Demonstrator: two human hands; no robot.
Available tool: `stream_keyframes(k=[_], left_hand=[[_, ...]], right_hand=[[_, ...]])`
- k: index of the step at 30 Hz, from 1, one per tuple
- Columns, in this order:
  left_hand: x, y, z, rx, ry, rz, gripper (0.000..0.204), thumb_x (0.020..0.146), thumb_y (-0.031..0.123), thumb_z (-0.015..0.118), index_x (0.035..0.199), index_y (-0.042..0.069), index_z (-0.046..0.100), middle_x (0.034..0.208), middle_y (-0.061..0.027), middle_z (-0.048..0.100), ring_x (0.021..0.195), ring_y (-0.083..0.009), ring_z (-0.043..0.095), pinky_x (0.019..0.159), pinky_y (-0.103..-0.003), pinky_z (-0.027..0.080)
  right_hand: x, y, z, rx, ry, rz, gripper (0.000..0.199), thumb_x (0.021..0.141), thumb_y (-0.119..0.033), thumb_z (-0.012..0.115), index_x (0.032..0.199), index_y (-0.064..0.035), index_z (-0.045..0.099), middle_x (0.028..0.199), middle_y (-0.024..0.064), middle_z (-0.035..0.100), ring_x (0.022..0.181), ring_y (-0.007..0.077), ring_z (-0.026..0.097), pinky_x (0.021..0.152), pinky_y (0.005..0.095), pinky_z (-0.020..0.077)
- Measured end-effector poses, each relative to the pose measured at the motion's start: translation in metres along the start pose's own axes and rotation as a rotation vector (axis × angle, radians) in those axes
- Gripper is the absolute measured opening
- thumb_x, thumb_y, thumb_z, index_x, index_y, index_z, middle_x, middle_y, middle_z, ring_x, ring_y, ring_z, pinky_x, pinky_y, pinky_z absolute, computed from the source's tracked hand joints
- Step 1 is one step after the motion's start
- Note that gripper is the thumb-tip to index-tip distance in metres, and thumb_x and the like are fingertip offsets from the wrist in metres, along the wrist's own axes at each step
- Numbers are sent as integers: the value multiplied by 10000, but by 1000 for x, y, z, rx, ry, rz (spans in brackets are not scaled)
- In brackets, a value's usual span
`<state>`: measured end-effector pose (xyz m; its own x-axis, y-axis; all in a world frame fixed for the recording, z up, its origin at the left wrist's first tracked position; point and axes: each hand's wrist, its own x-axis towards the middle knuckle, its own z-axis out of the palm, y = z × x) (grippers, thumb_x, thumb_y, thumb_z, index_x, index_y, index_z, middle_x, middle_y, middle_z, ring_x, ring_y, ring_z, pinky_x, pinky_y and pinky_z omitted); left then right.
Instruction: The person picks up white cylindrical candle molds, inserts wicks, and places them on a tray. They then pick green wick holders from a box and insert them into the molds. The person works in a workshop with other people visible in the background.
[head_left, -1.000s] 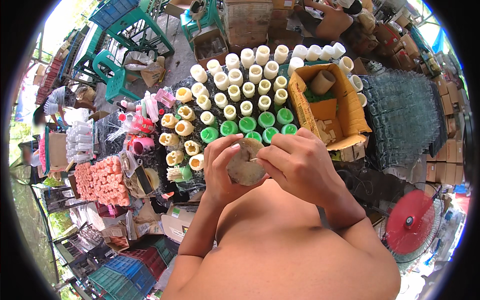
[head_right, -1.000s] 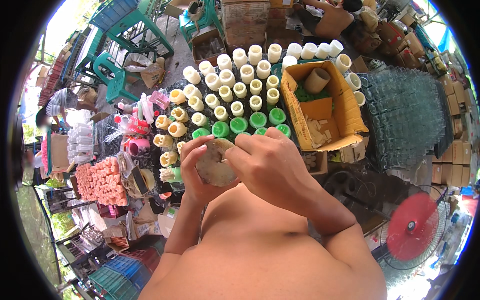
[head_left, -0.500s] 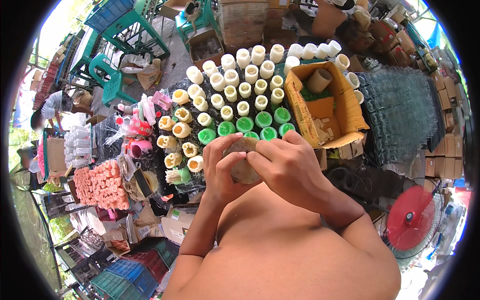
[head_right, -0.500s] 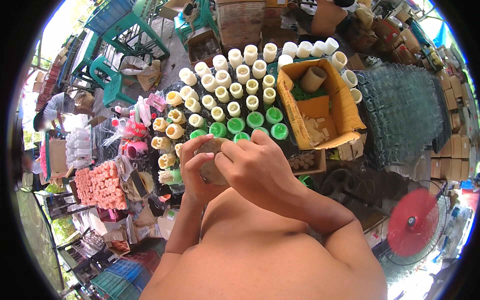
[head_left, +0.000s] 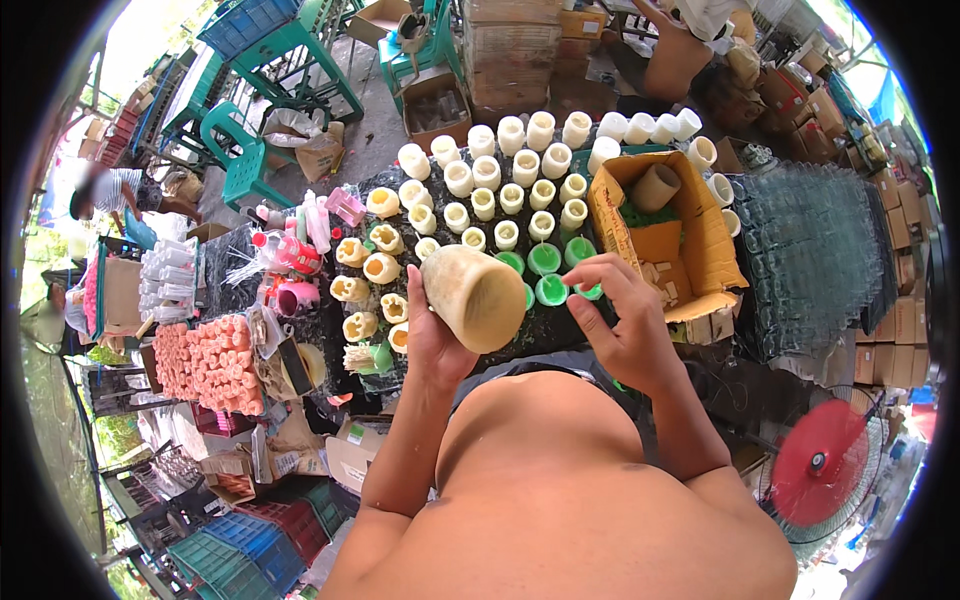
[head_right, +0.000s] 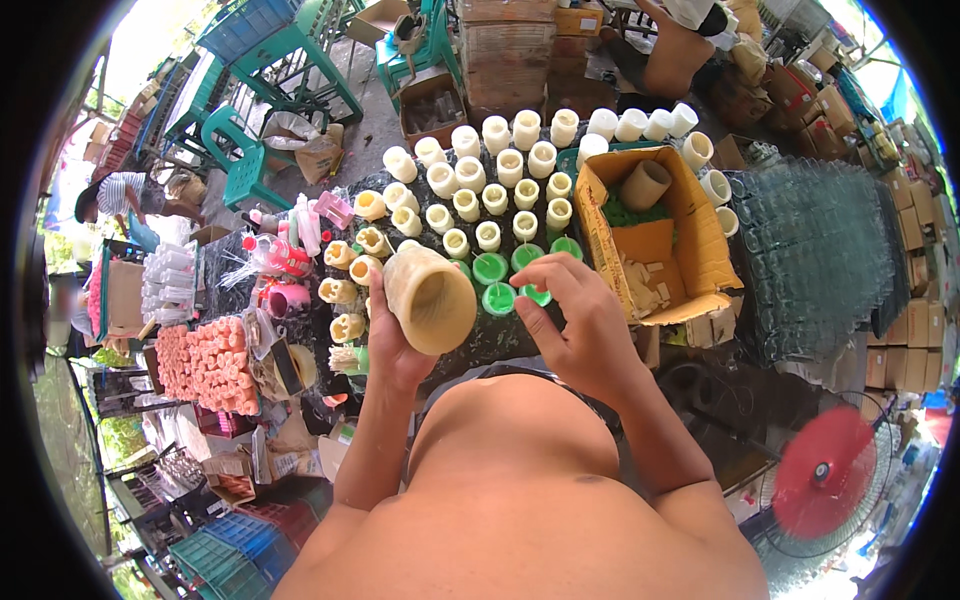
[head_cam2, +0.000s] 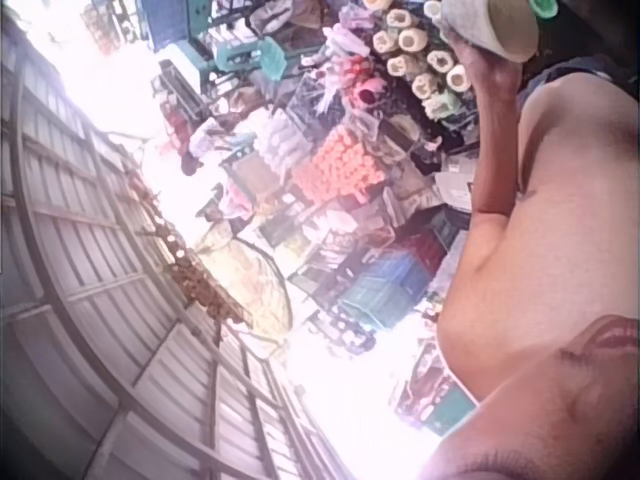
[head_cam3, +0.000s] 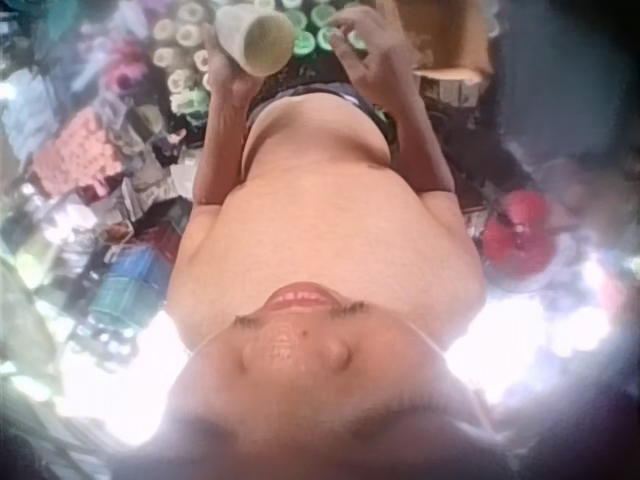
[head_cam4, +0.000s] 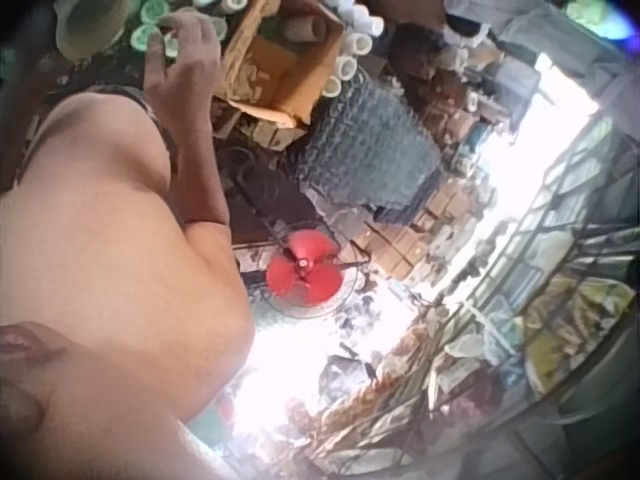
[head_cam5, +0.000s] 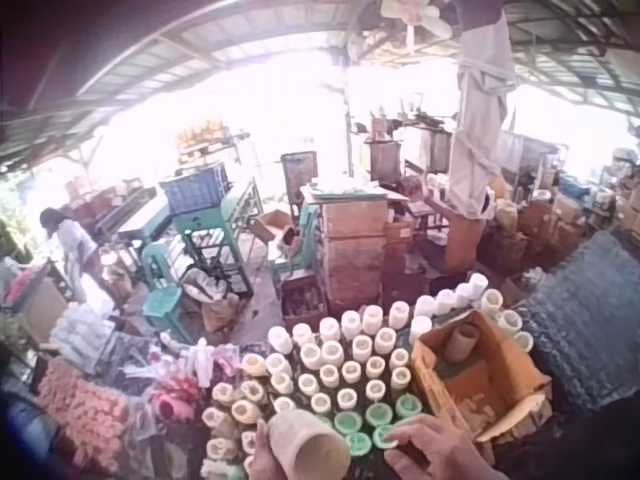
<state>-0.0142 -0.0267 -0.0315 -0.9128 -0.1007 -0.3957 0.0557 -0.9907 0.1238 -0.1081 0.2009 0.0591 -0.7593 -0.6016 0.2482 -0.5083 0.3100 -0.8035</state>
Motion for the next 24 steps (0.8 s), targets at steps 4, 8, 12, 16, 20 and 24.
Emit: stream_keyframes(k=[4, 8, 12, 16, 20, 24], left_hand=[[-6, 0, -5, -229, -52, -85, 791, 1060, 663, 533, 1529, 27, 506, 1515, -253, 534, 1383, -408, 539, 1187, -533, 476], [-5, -2, -5, -172, -104, -98, 768, 1076, 667, 490, 1500, 29, 544, 1502, -241, 561, 1368, -397, 561, 1200, -526, 457], [1, -4, -9, -112, -107, -64, 741, 1084, 685, 443, 1470, 69, 587, 1492, -170, 608, 1360, -346, 592, 1192, -520, 457], [-6, -5, -3, 40, 108, 98, 728, 1088, 686, 430, 1492, 95, 563, 1480, -123, 632, 1360, -309, 608, 1164, -520, 475], [-17, -10, -19, 159, 250, 158, 719, 1086, 697, 418, 1526, 134, 500, 1498, -101, 602, 1371, -304, 596, 1127, -536, 500], [-26, -9, -30, 142, 336, 202, 691, 1103, 684, 375, 1555, 169, 466, 1543, -105, 555, 1406, -314, 566, 1118, -560, 507]], right_hand=[[-5, -10, 13, -56, 26, -73, 165, 922, -73, 782, 1070, -79, 708, 929, 62, 705, 796, 239, 683, 729, 375, 514], [6, -29, 33, -154, 69, -367, 206, 859, -85, 806, 1037, -111, 706, 886, 30, 713, 791, 204, 694, 735, 358, 494], [19, -37, 56, -426, -163, -414, 133, 815, -104, 790, 939, -85, 745, 964, 68, 747, 934, 262, 732, 862, 401, 549], [34, -16, 79, -427, -205, -248, 50, 757, -133, 753, 765, -86, 741, 757, 117, 718, 732, 298, 739, 689, 415, 578], [45, 17, 109, -371, -191, -189, 145, 713, -175, 779, 658, -61, 708, 690, 179, 698, 636, 368, 724, 584, 454, 562], [53, 22, 133, -385, -282, -209, 119, 692, -170, 772, 665, -60, 735, 719, 196, 713, 674, 388, 735, 606, 476, 569]])
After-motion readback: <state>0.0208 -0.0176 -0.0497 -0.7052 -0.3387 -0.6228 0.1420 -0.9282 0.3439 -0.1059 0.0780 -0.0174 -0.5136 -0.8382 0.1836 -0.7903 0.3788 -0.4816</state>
